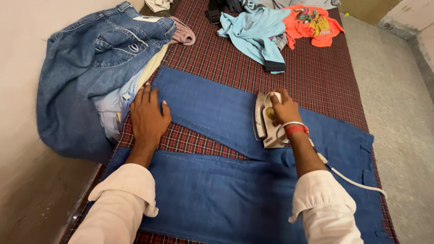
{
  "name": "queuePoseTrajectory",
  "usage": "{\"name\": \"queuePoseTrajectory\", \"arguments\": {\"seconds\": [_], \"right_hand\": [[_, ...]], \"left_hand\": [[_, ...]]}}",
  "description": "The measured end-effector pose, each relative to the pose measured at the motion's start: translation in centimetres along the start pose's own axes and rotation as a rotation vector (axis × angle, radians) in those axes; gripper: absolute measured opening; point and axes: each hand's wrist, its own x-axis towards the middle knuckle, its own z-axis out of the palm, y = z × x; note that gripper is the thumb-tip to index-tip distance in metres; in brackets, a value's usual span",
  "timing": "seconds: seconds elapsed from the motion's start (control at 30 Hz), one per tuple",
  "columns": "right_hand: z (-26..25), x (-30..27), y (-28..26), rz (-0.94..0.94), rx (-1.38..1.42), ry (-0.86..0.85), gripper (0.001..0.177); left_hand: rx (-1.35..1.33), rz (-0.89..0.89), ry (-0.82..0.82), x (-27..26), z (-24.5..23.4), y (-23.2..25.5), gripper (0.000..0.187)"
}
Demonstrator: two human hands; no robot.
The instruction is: The person lays a pair of blue trousers flat on a bed and smooths the fabric with their hands. They then use an electric iron to press the trousers, moving the iron back and forth along the legs to remove wrinkles.
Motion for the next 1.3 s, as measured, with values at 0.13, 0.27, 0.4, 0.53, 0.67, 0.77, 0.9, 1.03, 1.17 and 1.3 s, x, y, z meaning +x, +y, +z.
{"name": "queuePoseTrajectory", "arguments": {"seconds": [0.13, 0.27, 0.4, 0.53, 0.67, 0.77, 0.9, 1.03, 1.17, 1.3], "right_hand": [[0.0, -0.2, -0.2, -0.023, 0.008, -0.014, 0.046], [-0.2, -0.9, 0.7, -0.08, -0.004, -0.025, 0.044], [-0.9, -3.0, 1.4, -0.013, 0.047, -0.072, 0.044], [-1.4, -5.5, 2.0, -0.024, 0.051, -0.086, 0.044], [-2.0, -7.7, 1.9, -0.003, 0.056, -0.096, 0.044], [-2.2, -8.7, 1.8, 0.014, 0.058, -0.081, 0.045], [-2.2, -9.1, 1.9, 0.031, 0.081, -0.063, 0.045], [-2.3, -8.3, 2.3, 0.052, 0.115, -0.033, 0.043], [-2.8, -6.6, 3.0, 0.045, 0.137, 0.014, 0.042], [-3.3, -4.3, 3.5, 0.081, 0.115, 0.061, 0.043]], "left_hand": [[0.01, 0.018, 0.022, -0.2, 0.1, -0.1, 0.045], [0.018, 0.026, 0.022, -0.1, 0.1, -0.2, 0.045], [0.01, 0.047, 0.048, -0.3, 0.5, -0.4, 0.044], [0.012, 0.057, 0.06, -0.6, 0.8, -0.8, 0.044], [0.013, 0.049, 0.069, -0.6, 1.0, -0.8, 0.044], [0.023, 0.048, 0.055, -0.6, 1.0, -0.9, 0.044], [0.021, 0.053, 0.051, -0.6, 1.0, -1.0, 0.045], [0.02, 0.067, 0.06, -0.6, 1.0, -1.0, 0.045], [0.03, 0.09, 0.07, -0.6, 1.0, -1.0, 0.044], [0.037, 0.079, 0.045, -0.5, 0.7, -0.6, 0.044]]}}
